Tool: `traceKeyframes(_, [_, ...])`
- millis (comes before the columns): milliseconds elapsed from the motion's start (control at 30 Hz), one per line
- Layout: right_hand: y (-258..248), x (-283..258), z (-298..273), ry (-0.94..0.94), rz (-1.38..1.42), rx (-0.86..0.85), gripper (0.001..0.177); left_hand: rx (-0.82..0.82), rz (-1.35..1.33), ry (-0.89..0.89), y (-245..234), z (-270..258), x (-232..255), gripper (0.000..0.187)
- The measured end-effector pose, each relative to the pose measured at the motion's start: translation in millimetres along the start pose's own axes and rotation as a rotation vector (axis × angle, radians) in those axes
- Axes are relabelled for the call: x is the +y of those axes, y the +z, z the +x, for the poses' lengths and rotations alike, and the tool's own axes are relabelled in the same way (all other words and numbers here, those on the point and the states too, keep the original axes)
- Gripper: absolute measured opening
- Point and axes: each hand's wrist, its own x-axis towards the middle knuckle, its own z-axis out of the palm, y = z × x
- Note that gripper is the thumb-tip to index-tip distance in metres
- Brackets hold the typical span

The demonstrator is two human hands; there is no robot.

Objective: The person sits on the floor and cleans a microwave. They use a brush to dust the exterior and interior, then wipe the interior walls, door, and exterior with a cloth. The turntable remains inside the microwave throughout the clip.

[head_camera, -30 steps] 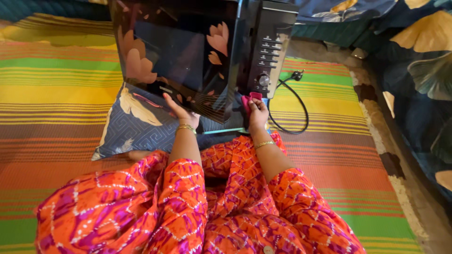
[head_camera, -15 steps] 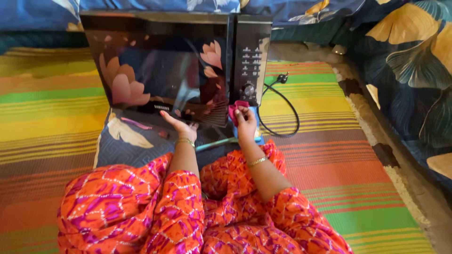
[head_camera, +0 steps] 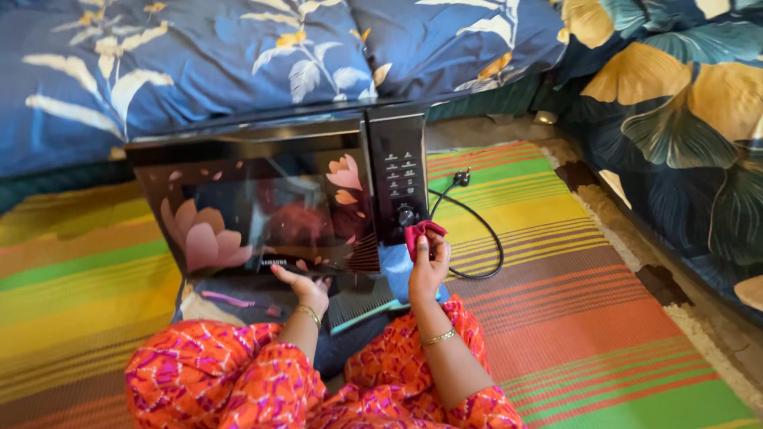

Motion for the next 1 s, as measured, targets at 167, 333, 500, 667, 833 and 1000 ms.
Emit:
traceKeyframes(167, [-2, 11, 3, 0.035, 0.118, -0.014, 0.017, -0.054, 0.001, -0.081, -10, 14, -4, 0.111])
traceKeyframes(333, [1, 5, 0, 0.020, 0.117, -0.007, 0.018, -0.271, -0.015, -0.117, -20, 11, -2, 0.114])
traceKeyframes(500, [2, -27, -11, -0.242, -0.221, -0.060, 0.018, -0.327, -0.033, -0.156, -8, -19, 12, 0.104])
traceKeyframes(667, [19, -57, -32, -0.580, -0.594, -0.131, 0.022, -0.359, -0.046, -0.191, 7, -43, 26, 0.089])
traceKeyframes(833, [57, -74, -35, -0.805, -0.647, -0.217, 0.027, -0.410, -0.094, -0.168, 1, -36, 16, 0.090])
traceKeyframes(1000, [115, -111, 26, -1.046, -0.655, -0.164, 0.030, -0.343, -0.159, -0.223, -14, -10, -8, 0.087])
